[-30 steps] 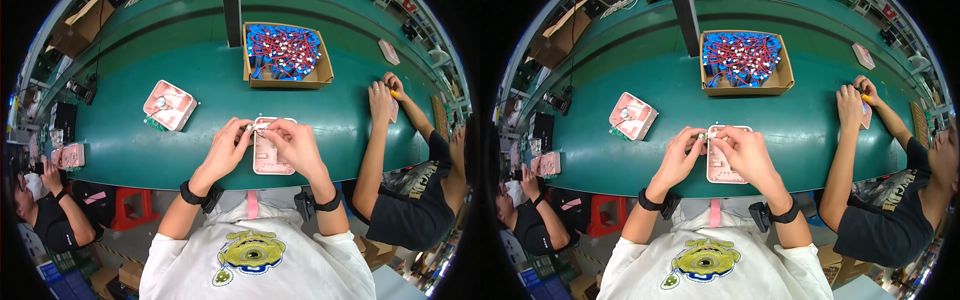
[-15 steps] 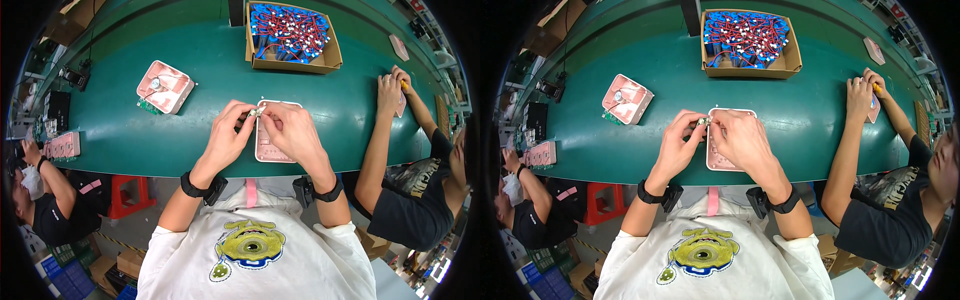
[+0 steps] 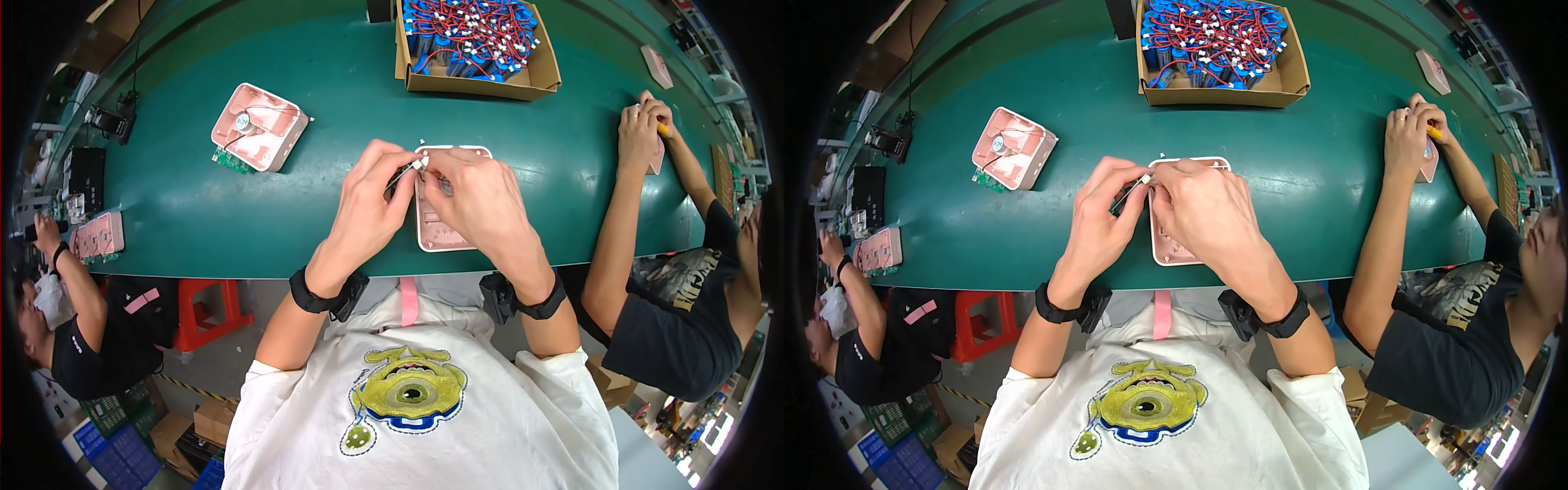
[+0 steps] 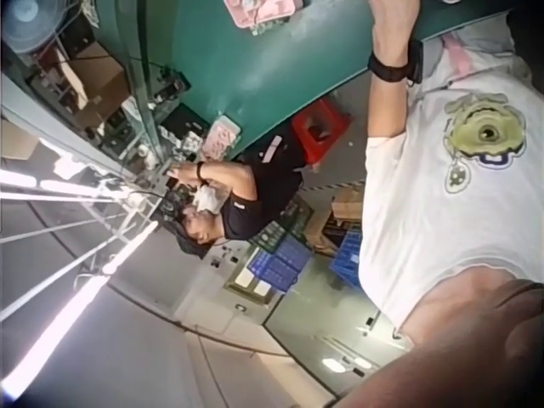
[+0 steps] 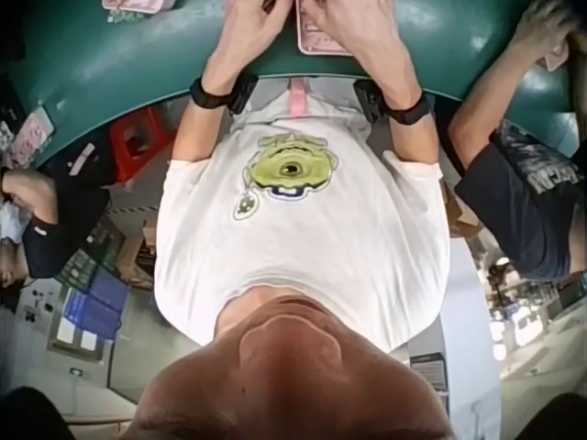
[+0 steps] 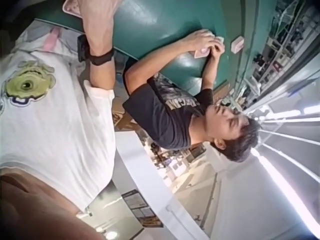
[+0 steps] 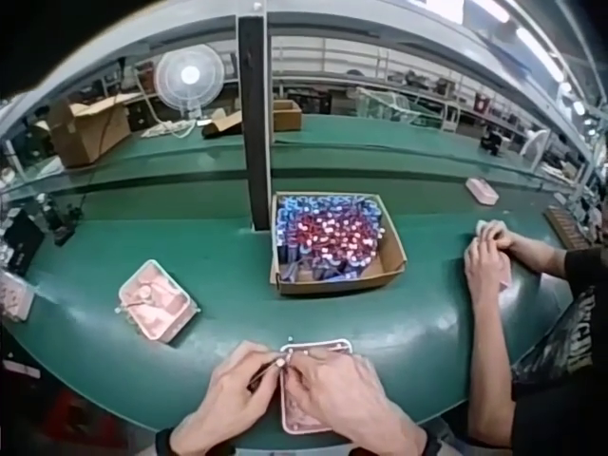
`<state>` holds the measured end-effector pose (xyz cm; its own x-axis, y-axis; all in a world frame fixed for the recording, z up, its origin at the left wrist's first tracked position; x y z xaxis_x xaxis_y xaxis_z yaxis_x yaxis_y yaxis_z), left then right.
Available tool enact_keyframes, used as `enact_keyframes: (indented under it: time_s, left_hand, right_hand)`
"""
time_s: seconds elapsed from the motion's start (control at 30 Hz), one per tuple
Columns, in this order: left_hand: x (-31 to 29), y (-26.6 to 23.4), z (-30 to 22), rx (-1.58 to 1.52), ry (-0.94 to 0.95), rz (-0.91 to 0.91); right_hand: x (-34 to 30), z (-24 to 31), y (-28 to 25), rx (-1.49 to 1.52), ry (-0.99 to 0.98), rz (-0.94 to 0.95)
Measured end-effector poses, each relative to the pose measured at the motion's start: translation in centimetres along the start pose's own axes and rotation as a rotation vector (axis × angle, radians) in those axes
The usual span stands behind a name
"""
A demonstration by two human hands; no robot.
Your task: The person picks up a pink plastic housing and a circuit board, then connects a battery to the board. They place the battery and board into the housing, press the components into position, and set the assembled unit aside on the table before repeating the process with several more units.
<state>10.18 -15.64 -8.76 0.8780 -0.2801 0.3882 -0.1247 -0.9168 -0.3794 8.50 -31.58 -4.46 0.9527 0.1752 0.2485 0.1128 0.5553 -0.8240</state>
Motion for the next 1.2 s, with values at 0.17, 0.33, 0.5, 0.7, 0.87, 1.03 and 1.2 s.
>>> enact_keyframes:
  time_s: [0.17, 0.33, 0.5, 0.7, 0.87, 1.03, 1.2]
  left_hand:
    - [0.1, -0.1, -0.7, 0.041, 0.015, -0.006]
    - [0.0, 0.0, -0.4, 0.042, -0.004, -0.011]
    - [-0.3, 0.2, -0.2, 0.02, -0.044, -0.029]
    - [-0.7, 0.6, 0.3, -0.081, -0.108, -0.092]
    - [-1.2, 0.8, 0.5, -0.169, -0.231, -0.143]
    - [-1.4, 0.9, 0.3, -0.178, -0.229, -0.176]
    - [-1.4, 0.7, -0.4, -0.077, -0.152, -0.183]
  right_hand:
    - [0.0, -0.1, 0.2, -0.049, 0.0, 0.039]
    - [-0.2, -0.6, 0.5, 0.053, -0.039, -0.061]
    - [-0.4, -0.8, 0.6, 0.1, 0.032, -0.093]
    - [-0.6, -0.9, 0.8, 0.205, 0.071, -0.105]
    - [-0.8, -1.2, 1.3, 0.233, 0.096, -0.11]
    - [-1.2, -1.1, 1.6, 0.231, 0.174, -0.066]
    - [-1.3, -1.0, 1.5, 0.236, 0.208, -0.054]
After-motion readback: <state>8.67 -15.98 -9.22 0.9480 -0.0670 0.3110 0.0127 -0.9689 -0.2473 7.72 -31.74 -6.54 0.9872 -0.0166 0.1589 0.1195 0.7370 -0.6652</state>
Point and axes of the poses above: each hand's wrist, its own x-axis towards the middle knuckle, its own y-axis out of the palm, z = x × y, the point moved 4 cm from there along x, towards the middle knuckle, and after that the axes turned 2 degrees about -z, right-handed, at the moved point
